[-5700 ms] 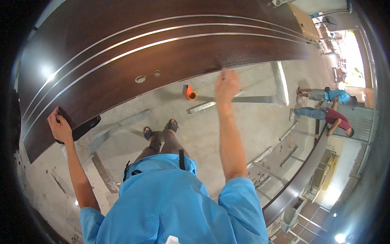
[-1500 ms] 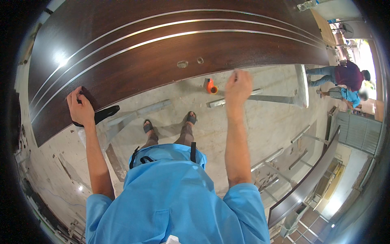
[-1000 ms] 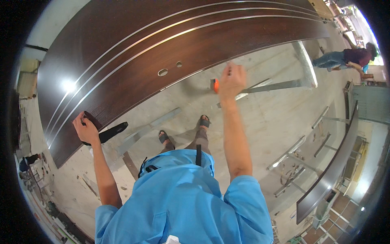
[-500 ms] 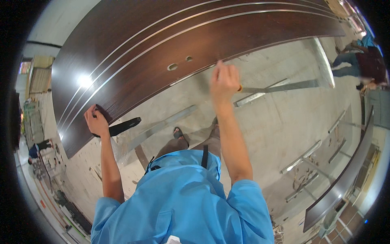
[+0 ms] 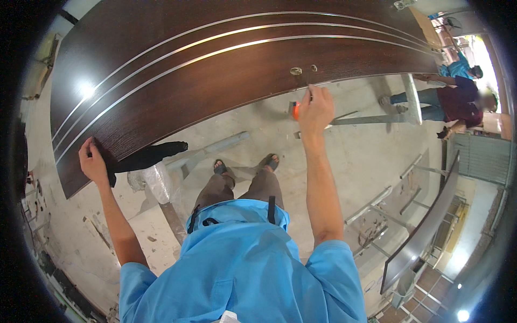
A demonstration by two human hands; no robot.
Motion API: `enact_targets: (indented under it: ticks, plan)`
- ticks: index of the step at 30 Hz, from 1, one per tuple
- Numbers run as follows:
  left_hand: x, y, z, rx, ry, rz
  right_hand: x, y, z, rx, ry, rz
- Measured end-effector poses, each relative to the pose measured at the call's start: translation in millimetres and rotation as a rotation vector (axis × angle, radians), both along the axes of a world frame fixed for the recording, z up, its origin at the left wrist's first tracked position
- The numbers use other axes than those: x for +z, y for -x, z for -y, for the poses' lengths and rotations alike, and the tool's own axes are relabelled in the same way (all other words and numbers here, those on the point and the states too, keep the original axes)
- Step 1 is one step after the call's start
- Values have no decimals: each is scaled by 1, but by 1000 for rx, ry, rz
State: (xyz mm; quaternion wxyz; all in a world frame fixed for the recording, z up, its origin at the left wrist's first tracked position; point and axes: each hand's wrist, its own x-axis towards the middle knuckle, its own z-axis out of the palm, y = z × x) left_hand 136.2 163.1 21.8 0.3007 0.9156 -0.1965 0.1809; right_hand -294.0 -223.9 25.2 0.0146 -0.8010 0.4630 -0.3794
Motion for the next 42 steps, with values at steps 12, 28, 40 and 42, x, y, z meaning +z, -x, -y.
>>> enact_targets:
  ticks: [12,28,40,42]
  plan:
    - [-10,-7,-8,4,-46,51,-12,-39,-60,77,-81,-53]
    - [-8,-2,-4,63,-53,28,10,-33,-26,-78,95,-2]
    - [4,9,-3,-216,98,2,-16,-155,-211,234,-92,67]
    - [6,8,-4,-256,96,-37,-10,-158,-218,230,-122,52]
